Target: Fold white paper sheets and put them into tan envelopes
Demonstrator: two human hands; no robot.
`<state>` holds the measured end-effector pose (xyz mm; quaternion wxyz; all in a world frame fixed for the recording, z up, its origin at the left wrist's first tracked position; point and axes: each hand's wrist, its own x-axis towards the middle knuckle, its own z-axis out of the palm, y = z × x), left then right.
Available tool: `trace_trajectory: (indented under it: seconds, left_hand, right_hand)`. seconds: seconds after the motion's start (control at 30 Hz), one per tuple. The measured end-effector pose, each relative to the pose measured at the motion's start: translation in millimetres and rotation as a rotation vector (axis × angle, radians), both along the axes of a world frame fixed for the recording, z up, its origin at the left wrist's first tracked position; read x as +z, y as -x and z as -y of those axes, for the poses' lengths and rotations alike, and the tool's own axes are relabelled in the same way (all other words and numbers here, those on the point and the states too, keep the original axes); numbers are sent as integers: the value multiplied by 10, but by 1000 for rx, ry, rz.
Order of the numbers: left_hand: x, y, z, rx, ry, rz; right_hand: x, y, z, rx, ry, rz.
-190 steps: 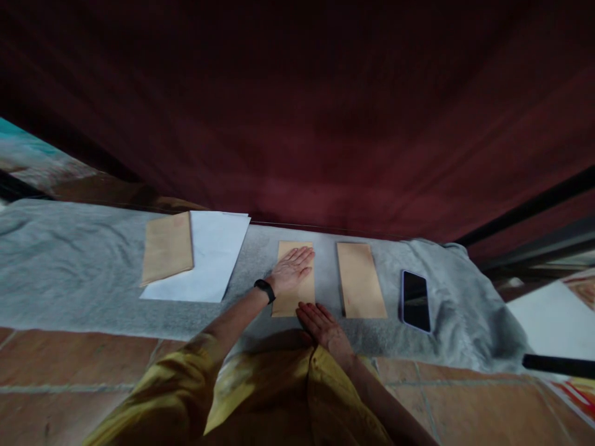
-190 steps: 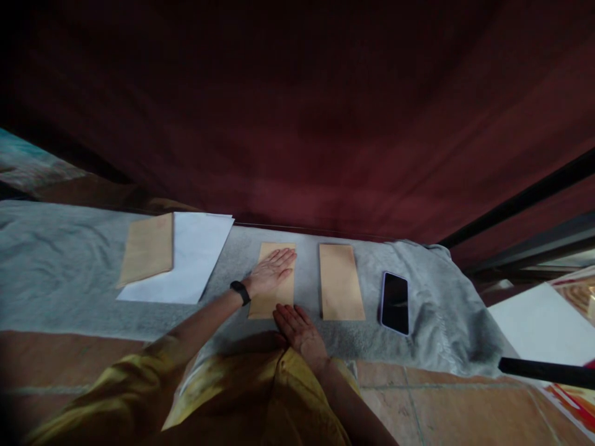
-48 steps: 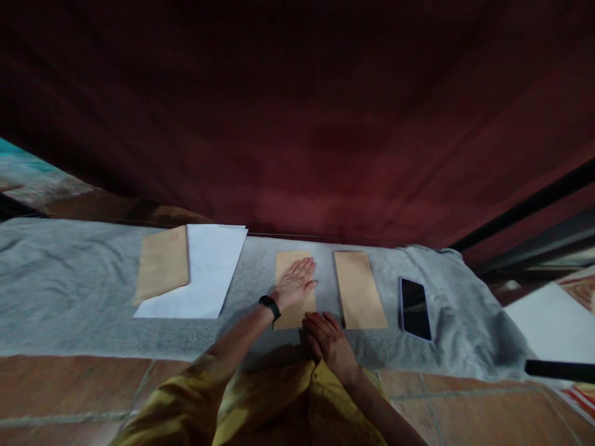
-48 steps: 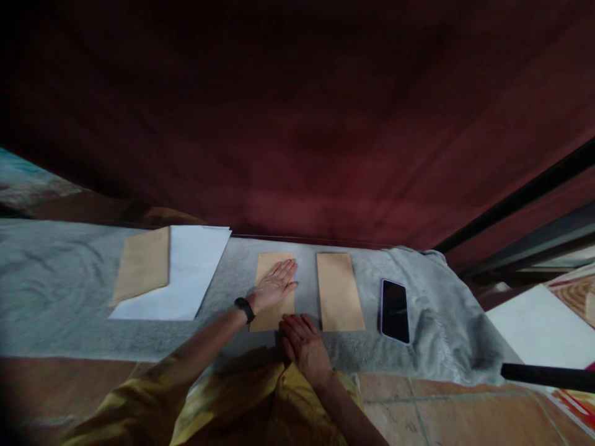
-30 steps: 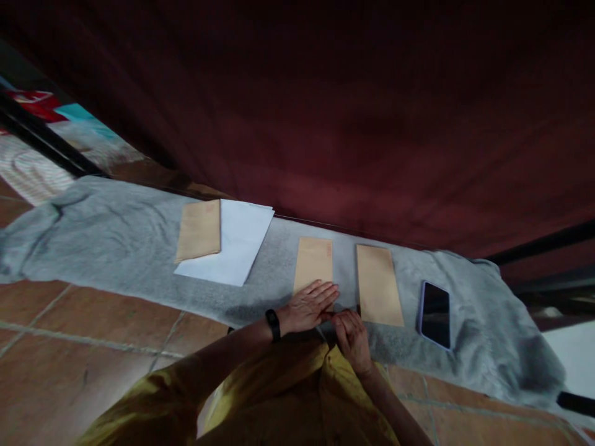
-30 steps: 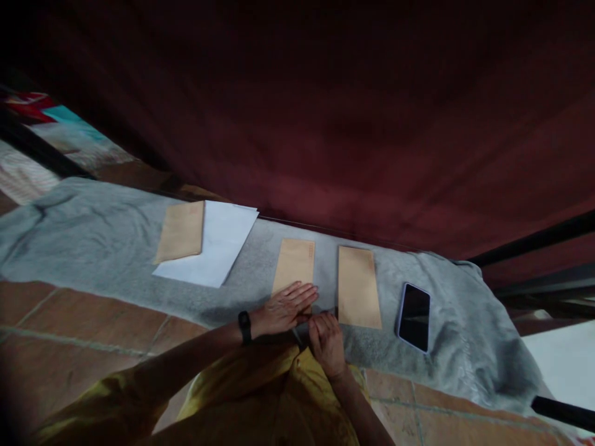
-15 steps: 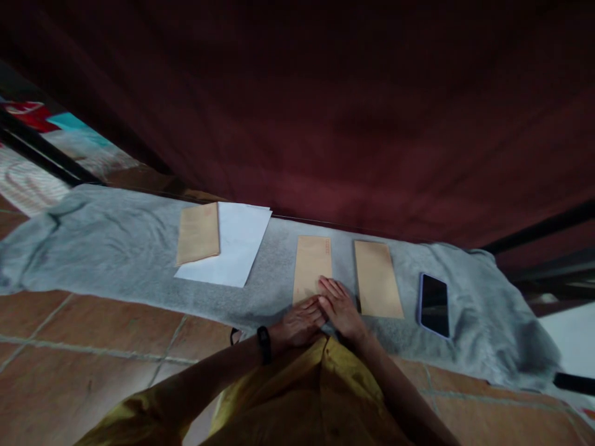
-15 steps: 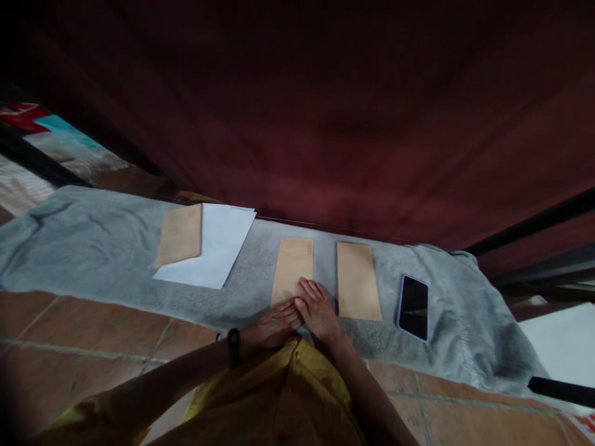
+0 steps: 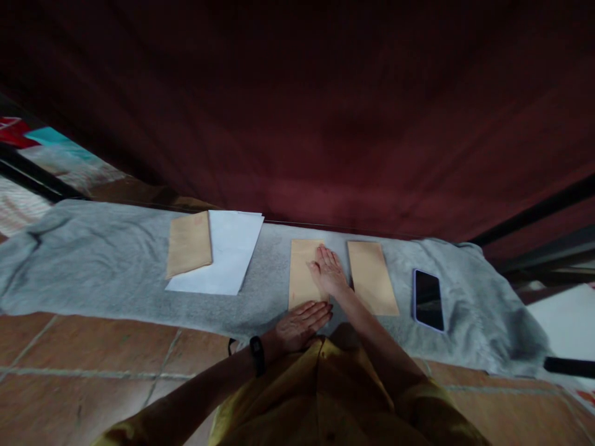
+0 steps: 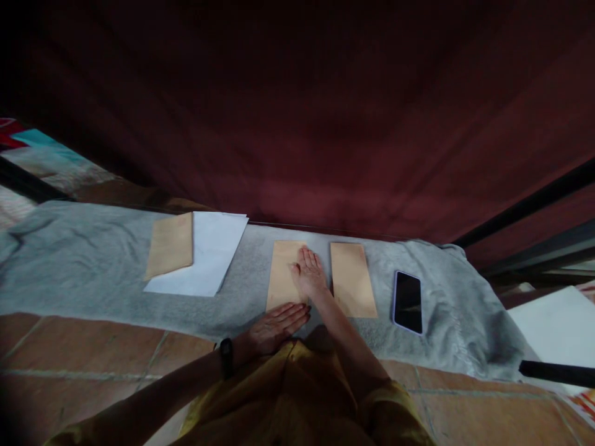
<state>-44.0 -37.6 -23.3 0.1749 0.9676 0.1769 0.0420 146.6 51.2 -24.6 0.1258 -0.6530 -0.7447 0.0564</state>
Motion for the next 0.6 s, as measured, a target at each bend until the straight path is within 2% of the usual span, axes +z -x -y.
trace_trajectory:
  seconds: [0.1, 0.2, 0.33, 0.47, 0.6]
  left_hand:
    - [15, 26, 12, 5, 16, 20]
    - [53, 55, 20, 24, 30, 52]
    - [95, 93, 10, 27, 45, 49]
    - [97, 121, 3, 13, 48, 64]
    - [101, 153, 12, 9, 74, 101]
  right_hand:
    - [1, 1, -20, -6, -17, -8]
    - [-12, -17, 122, 34, -46, -2]
    - [1, -128, 484, 177, -94, 0]
    - [37, -285, 893, 368, -58, -29]
    - [54, -366, 1232, 432, -35, -49]
